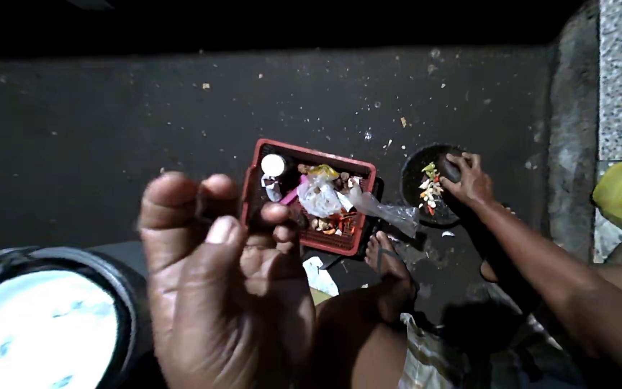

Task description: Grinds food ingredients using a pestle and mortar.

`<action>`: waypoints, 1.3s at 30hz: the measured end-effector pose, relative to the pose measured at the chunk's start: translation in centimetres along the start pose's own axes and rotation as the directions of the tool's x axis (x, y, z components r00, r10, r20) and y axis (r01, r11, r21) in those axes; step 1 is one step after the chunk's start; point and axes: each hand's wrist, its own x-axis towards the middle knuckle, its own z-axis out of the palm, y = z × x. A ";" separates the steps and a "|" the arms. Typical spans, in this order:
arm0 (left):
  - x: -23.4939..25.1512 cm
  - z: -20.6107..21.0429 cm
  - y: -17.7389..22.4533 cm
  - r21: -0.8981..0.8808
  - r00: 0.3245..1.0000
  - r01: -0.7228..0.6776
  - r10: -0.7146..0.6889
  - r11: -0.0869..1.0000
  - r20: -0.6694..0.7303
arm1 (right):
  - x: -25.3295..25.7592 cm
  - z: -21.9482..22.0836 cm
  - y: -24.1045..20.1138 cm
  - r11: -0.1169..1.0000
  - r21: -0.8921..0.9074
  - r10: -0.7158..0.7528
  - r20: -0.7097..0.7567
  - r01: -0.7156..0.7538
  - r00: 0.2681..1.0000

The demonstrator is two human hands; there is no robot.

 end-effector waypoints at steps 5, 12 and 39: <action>0.3 1.2 -0.2 0.039 1.000 -0.001 0.000 0.999 0.031 | 3.2 -0.1 1.1 0.998 -0.068 0.013 0.227 0.002 0.974; 0.0 -1.3 -0.2 0.042 0.999 0.043 -0.043 0.998 -0.002 | -1.2 1.3 1.8 0.992 -0.117 0.084 0.241 -0.057 0.967; 0.7 1.9 0.0 0.055 0.999 -0.027 0.028 0.998 -0.029 | -1.3 3.4 1.4 0.989 -0.149 0.039 0.200 -0.009 0.979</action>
